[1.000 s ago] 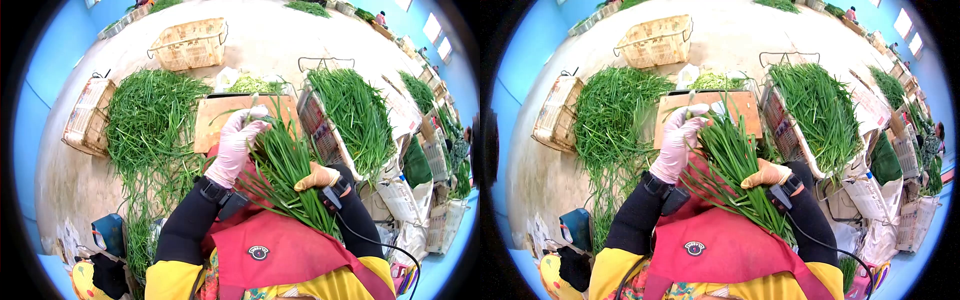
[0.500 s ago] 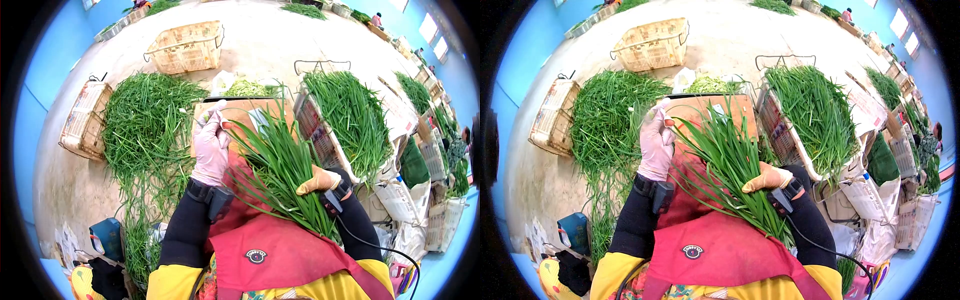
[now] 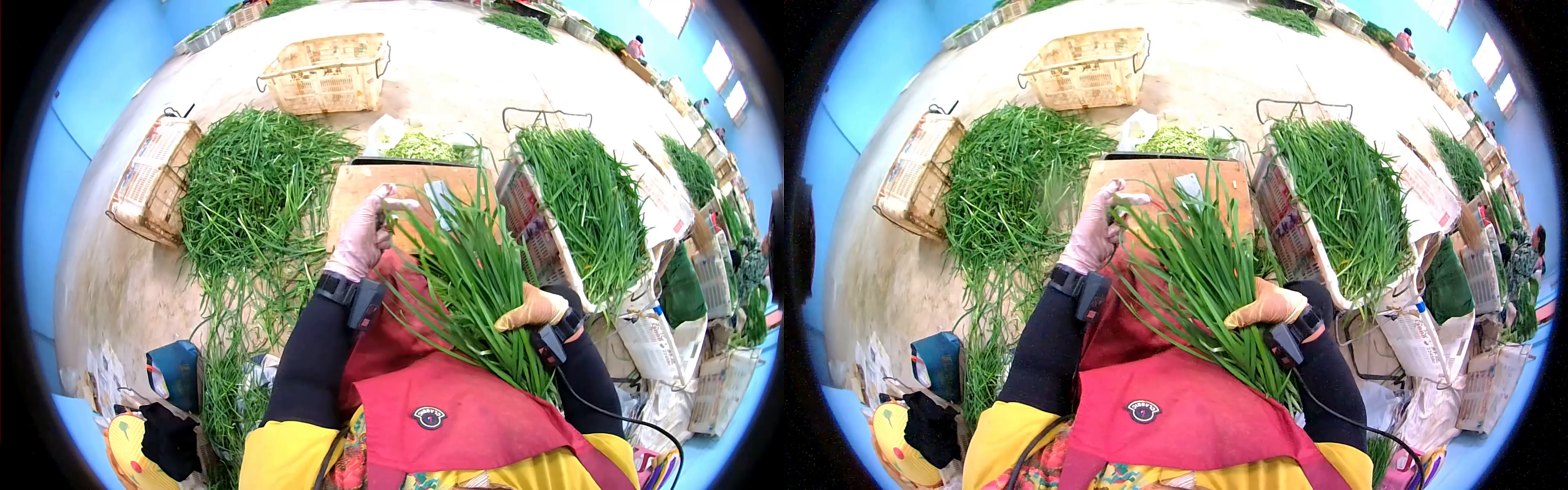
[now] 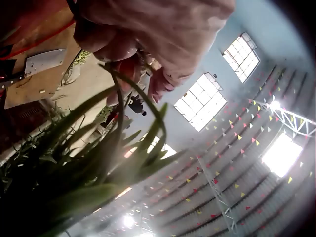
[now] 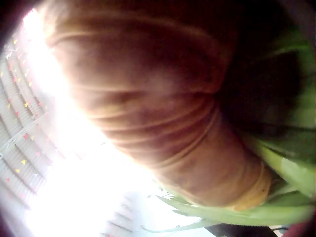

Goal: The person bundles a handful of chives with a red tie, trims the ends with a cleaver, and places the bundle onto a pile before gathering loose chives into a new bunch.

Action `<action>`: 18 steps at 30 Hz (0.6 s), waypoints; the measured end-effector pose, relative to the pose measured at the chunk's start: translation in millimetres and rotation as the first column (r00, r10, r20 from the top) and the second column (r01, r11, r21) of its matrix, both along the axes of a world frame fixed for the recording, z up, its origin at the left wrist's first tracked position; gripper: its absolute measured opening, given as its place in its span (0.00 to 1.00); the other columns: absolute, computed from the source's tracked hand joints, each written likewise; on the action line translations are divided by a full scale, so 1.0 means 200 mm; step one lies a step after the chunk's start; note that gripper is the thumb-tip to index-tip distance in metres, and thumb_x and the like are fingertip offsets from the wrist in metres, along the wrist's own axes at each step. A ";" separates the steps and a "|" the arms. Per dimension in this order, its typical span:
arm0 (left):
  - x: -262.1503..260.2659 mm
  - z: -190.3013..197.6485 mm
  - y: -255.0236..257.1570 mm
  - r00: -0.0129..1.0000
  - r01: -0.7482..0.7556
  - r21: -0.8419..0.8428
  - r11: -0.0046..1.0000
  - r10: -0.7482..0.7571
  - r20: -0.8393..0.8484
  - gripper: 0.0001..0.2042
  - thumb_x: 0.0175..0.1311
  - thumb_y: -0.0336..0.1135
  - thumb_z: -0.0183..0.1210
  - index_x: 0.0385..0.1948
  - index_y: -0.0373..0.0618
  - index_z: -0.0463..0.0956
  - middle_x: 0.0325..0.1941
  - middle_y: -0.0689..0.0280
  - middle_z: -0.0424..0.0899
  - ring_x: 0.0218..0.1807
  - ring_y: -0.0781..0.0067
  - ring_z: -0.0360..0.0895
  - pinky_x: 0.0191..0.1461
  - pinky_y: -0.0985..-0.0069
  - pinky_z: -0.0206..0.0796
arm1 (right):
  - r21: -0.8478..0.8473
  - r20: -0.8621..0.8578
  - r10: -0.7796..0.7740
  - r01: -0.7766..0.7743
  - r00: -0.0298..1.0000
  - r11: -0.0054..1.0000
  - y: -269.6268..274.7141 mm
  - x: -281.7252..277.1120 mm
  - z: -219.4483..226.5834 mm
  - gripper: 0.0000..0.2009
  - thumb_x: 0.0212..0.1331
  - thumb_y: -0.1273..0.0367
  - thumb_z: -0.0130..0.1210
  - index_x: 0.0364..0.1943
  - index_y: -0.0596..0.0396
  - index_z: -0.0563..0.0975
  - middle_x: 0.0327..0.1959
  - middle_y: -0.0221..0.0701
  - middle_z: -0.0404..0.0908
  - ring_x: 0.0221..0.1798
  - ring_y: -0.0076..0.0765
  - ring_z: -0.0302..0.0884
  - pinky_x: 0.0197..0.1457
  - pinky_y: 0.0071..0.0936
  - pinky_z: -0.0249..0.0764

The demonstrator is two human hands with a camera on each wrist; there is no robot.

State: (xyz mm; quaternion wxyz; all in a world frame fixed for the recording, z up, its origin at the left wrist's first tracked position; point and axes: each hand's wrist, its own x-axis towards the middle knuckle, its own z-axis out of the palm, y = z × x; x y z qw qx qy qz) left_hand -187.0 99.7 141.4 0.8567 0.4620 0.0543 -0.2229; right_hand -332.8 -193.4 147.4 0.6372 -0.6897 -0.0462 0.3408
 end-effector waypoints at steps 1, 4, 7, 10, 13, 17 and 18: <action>0.02 0.01 -0.04 1.000 -0.002 -0.002 1.000 0.002 0.003 0.06 0.68 0.41 0.53 0.36 0.53 0.75 0.34 0.67 0.86 0.13 0.88 0.54 0.14 0.87 0.45 | 0.029 -0.012 -0.029 0.029 1.000 0.999 0.02 -0.01 0.01 0.39 0.42 0.70 0.74 0.63 0.58 0.66 0.55 0.30 0.77 0.56 0.29 0.72 0.60 0.30 0.68; 0.14 -0.04 -0.10 0.998 -0.042 0.071 0.997 0.039 0.051 0.11 0.69 0.43 0.55 0.44 0.49 0.77 0.27 0.70 0.82 0.19 0.88 0.64 0.21 0.88 0.53 | 0.037 -0.037 0.070 -0.068 0.997 0.997 0.05 0.00 0.01 0.36 0.45 0.71 0.72 0.62 0.58 0.68 0.56 0.31 0.77 0.57 0.29 0.72 0.61 0.30 0.68; 0.15 -0.02 -0.08 0.989 -0.046 -0.051 0.998 0.053 0.138 0.12 0.69 0.43 0.56 0.46 0.48 0.77 0.24 0.74 0.77 0.20 0.88 0.63 0.22 0.88 0.54 | 0.075 -0.134 0.093 -0.084 0.987 0.994 0.07 0.00 0.06 0.35 0.47 0.71 0.70 0.62 0.58 0.68 0.55 0.31 0.78 0.55 0.29 0.73 0.60 0.30 0.69; 0.13 0.11 -0.03 0.957 -0.192 -0.055 0.980 0.199 0.213 0.13 0.70 0.45 0.54 0.45 0.46 0.78 0.20 0.76 0.72 0.15 0.88 0.57 0.16 0.86 0.48 | 0.000 -0.100 0.071 -0.071 0.993 0.997 0.06 -0.01 0.03 0.31 0.47 0.72 0.69 0.60 0.57 0.71 0.51 0.30 0.80 0.51 0.27 0.76 0.56 0.29 0.73; 0.18 0.12 0.00 0.963 -0.179 -0.124 0.976 0.199 0.179 0.13 0.69 0.44 0.56 0.43 0.45 0.79 0.19 0.76 0.69 0.12 0.88 0.54 0.14 0.86 0.43 | 0.025 -0.041 0.052 -0.051 0.998 0.998 0.05 0.00 0.03 0.31 0.47 0.71 0.70 0.59 0.57 0.72 0.50 0.30 0.81 0.50 0.26 0.76 0.56 0.28 0.73; 0.20 0.14 0.07 0.904 -0.363 -0.009 0.932 0.355 0.239 0.13 0.65 0.44 0.60 0.30 0.44 0.79 0.18 0.78 0.64 0.15 0.88 0.56 0.17 0.85 0.46 | 0.052 -0.105 0.034 -0.028 0.994 0.998 0.07 0.00 0.11 0.32 0.47 0.71 0.71 0.59 0.58 0.71 0.51 0.30 0.80 0.50 0.26 0.76 0.55 0.28 0.73; 0.21 0.15 0.10 0.887 -0.406 0.007 0.914 0.392 0.245 0.13 0.65 0.44 0.61 0.29 0.44 0.79 0.18 0.78 0.63 0.16 0.87 0.55 0.18 0.85 0.46 | -0.015 -0.081 0.042 -0.044 0.996 0.999 0.07 0.00 0.14 0.32 0.46 0.71 0.71 0.59 0.58 0.71 0.51 0.30 0.80 0.50 0.26 0.76 0.55 0.28 0.73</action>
